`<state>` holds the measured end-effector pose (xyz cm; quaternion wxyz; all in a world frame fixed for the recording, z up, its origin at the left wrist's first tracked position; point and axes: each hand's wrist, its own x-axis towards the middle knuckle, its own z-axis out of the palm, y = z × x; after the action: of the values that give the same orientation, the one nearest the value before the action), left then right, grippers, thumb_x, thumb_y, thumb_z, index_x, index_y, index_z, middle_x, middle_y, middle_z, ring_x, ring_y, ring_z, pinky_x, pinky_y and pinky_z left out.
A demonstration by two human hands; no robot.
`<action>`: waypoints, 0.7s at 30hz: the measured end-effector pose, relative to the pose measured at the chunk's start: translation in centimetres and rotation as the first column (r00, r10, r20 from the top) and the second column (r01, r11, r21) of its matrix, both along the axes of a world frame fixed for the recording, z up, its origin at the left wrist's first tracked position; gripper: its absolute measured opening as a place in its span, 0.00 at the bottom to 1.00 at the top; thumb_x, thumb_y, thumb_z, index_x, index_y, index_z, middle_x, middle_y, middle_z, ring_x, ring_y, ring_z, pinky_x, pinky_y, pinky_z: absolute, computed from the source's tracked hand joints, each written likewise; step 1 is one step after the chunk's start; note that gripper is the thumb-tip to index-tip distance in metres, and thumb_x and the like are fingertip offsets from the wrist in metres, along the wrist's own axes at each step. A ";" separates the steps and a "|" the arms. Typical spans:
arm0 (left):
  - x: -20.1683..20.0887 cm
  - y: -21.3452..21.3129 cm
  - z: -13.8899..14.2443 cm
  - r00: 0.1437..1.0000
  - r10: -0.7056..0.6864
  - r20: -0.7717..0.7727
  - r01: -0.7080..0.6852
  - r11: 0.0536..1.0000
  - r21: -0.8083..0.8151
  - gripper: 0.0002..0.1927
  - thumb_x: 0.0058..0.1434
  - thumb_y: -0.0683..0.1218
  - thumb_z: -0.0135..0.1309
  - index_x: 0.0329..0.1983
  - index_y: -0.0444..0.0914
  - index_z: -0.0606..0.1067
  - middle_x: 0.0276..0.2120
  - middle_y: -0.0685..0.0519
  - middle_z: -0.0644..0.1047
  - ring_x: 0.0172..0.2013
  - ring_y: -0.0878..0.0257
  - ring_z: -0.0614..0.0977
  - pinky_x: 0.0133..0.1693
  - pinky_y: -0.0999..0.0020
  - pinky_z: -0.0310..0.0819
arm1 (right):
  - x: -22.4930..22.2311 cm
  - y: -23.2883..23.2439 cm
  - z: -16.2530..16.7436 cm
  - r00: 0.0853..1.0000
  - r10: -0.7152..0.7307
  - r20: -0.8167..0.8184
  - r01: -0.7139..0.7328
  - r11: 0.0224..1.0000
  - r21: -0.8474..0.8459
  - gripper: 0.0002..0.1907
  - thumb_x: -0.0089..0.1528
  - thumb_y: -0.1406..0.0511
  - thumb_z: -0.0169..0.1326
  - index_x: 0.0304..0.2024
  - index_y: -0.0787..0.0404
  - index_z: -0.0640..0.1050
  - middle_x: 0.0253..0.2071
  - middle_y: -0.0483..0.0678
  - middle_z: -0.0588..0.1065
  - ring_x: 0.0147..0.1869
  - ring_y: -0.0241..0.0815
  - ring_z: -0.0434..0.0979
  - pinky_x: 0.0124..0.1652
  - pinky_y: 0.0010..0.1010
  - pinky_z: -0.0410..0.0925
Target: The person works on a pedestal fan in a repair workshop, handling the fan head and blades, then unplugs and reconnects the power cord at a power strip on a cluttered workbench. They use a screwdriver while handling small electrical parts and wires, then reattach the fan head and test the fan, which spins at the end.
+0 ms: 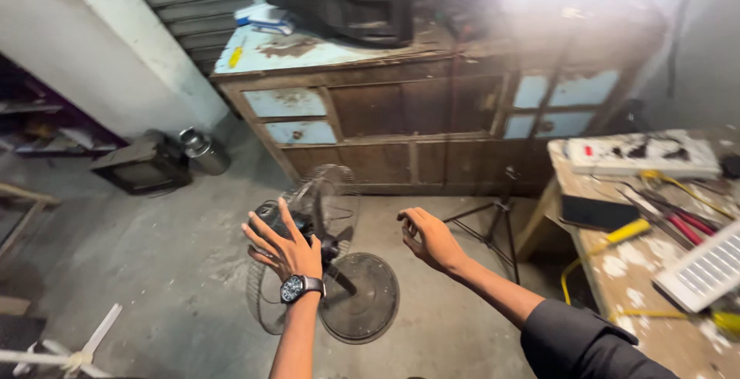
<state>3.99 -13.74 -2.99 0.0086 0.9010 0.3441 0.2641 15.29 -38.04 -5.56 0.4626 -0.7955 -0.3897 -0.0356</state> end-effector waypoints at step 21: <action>0.1 5.8 -5.0 0.997 -0.049 0.065 0.060 0.980 -0.188 0.34 0.55 0.53 0.62 0.64 0.40 0.68 0.44 0.44 0.77 0.45 0.45 0.80 0.45 0.48 0.73 | 0.9 14.3 -6.7 0.984 0.028 -0.174 -0.011 0.996 0.093 0.23 0.59 0.71 0.57 0.58 0.59 0.72 0.48 0.53 0.76 0.45 0.46 0.79 0.41 0.33 0.72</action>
<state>4.12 -7.95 -7.97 0.1120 0.8969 0.3423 0.2566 16.16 -23.78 -12.27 0.5313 -0.7698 -0.3532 0.0213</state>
